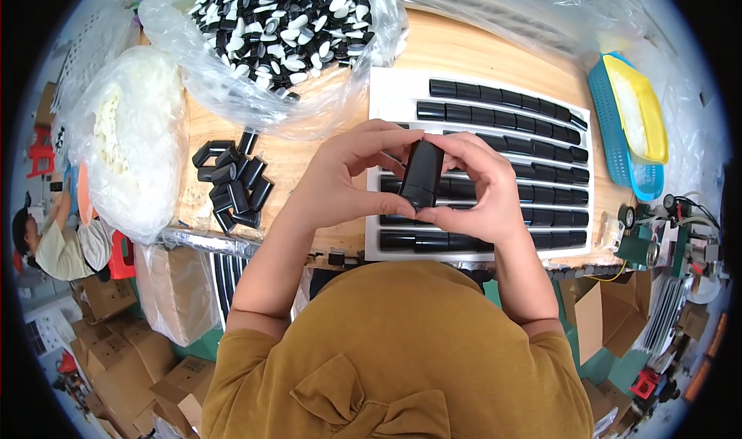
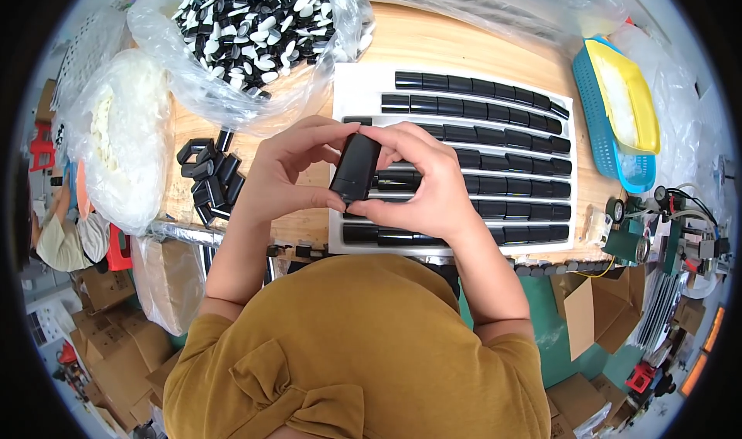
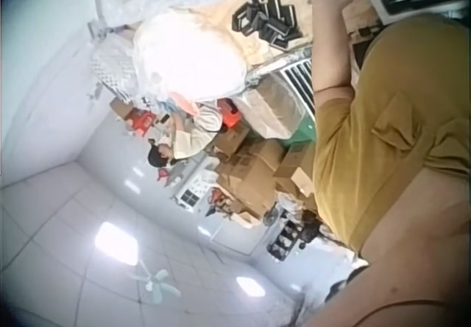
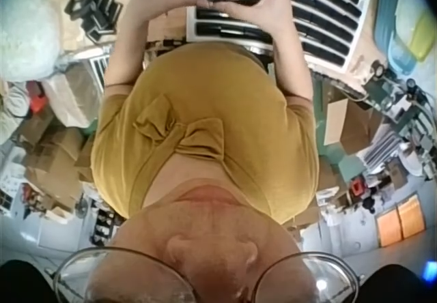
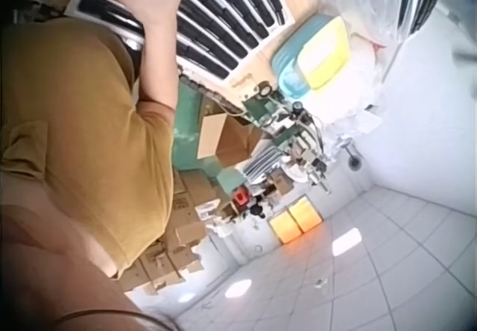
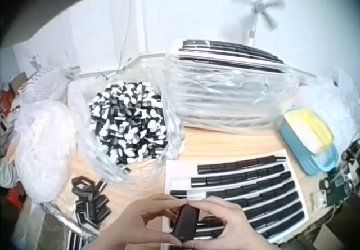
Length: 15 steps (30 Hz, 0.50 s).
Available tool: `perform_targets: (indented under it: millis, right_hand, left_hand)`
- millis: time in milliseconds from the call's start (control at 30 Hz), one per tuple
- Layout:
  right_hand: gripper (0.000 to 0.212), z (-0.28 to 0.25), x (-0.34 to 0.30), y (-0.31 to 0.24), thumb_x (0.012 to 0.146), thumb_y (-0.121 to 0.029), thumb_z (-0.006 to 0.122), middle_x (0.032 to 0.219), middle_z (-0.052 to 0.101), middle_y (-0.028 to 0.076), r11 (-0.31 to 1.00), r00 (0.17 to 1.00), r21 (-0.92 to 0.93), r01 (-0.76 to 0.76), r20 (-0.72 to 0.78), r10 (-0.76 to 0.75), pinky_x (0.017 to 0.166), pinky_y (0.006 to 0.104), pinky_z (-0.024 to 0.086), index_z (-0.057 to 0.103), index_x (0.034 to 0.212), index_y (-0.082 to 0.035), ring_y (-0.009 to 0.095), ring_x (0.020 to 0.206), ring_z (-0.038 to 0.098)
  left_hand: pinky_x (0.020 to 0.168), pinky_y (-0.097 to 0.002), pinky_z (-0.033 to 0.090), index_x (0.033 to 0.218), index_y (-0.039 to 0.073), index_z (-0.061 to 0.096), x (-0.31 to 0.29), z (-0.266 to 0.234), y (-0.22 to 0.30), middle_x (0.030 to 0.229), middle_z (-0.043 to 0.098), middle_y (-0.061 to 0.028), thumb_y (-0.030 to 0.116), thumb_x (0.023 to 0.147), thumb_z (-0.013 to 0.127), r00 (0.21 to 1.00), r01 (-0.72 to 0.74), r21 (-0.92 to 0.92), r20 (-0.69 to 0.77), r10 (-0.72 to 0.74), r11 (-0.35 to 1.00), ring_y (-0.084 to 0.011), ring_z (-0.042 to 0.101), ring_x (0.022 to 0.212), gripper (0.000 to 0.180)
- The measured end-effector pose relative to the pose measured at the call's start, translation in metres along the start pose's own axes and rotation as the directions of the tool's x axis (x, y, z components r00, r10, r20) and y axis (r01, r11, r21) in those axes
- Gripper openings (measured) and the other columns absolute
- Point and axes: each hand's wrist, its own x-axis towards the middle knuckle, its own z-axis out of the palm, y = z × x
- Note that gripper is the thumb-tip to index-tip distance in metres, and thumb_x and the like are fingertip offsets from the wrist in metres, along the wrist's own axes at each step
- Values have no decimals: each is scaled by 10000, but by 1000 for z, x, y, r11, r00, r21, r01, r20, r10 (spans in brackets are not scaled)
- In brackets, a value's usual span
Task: Manually assembling small white parts into black plastic housings at a workstation.
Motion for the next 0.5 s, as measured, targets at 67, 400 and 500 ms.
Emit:
perform_targets:
  millis: [67,400,500]
  right_hand:
    - [677,0,1,-3,541,-72,809,980,611,90,997,998,-55,53,-37,-55,764,275,483,611,1182,26,159,851,584]
    - [624,0,-6,41,571,-136,852,869,623,74,970,995,-227,-92,-64,80,744,276,500,637,1138,12,150,751,600]
    - [538,-8,-6,60,624,-240,847,906,647,115,758,940,-594,-268,-333,71,794,336,507,650,1057,12,236,837,619]
  left_hand:
    - [891,-308,483,1271,-2,566,0,0,2,1169,557,-87,112,613,871,998,-63,133,30,60,989,-180,562,1065,735]
    - [904,-313,478,1230,11,595,5,-9,-43,1145,575,-83,70,724,790,999,44,97,10,-45,994,-169,561,1063,546]
    - [843,-299,486,1149,27,632,16,-27,-69,1088,612,-81,57,781,731,924,255,102,-320,-211,962,-163,574,1020,383]
